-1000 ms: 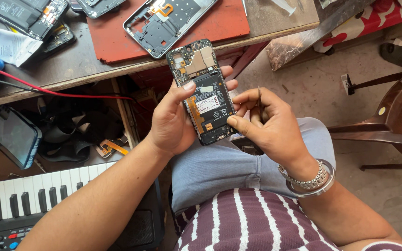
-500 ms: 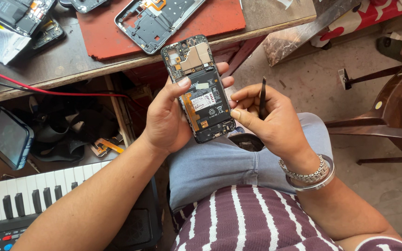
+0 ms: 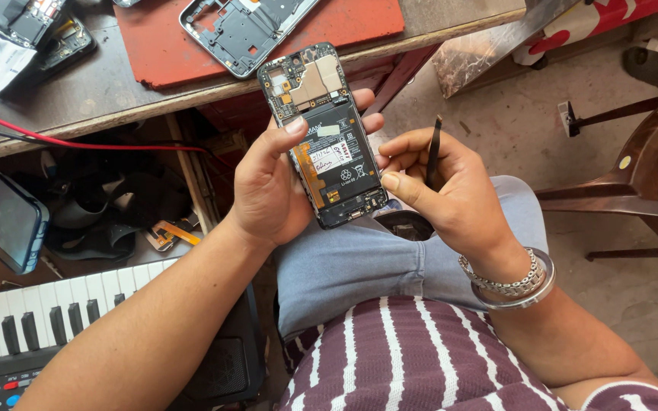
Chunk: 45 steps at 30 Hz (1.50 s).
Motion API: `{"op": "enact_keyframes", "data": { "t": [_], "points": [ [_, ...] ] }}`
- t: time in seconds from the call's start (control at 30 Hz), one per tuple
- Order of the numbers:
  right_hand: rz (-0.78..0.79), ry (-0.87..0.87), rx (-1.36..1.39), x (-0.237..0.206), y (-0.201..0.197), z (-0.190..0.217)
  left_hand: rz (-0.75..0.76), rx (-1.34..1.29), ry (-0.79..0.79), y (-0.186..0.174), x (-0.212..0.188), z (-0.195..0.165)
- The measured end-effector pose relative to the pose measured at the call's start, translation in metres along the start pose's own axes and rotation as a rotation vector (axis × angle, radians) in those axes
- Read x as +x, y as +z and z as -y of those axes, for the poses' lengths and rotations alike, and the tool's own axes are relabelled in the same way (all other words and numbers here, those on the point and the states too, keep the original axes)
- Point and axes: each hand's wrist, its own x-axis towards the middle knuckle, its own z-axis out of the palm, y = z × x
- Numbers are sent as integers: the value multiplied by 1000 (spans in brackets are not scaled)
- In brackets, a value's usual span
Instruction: The person repairs a disassembled smartphone at a cluttered workbench. They hold the phone chassis with the motherboard exposed, use a pry tool and tweezers to work on the board and connectors, briefly reach for items on the bench, and manipulate the internal components while seated.
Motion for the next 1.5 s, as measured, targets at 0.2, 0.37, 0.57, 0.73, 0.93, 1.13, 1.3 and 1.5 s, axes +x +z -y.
{"op": "enact_keyframes", "data": {
  "t": [0.2,0.37,0.57,0.73,0.93,1.13,1.3,1.5],
  "points": [
    [-16,-33,-121,-1,3,0,3,4,10,3,-1,1],
    [7,-16,-72,0,1,1,-2,9,-4,2,-2,-1],
    [2,22,-56,-1,0,2,11,8,2,3,-3,-2],
    [2,27,-62,0,0,2,9,2,1,3,-3,-2],
    [3,27,-59,0,-1,2,14,2,3,2,-3,-2],
    [8,36,-39,1,0,3,12,3,3,3,-3,-3],
    [29,28,67,2,0,4,6,-1,7,4,-3,-2],
    [-2,46,96,-1,-4,9,11,-31,11,2,-3,-1]
  ]
}}
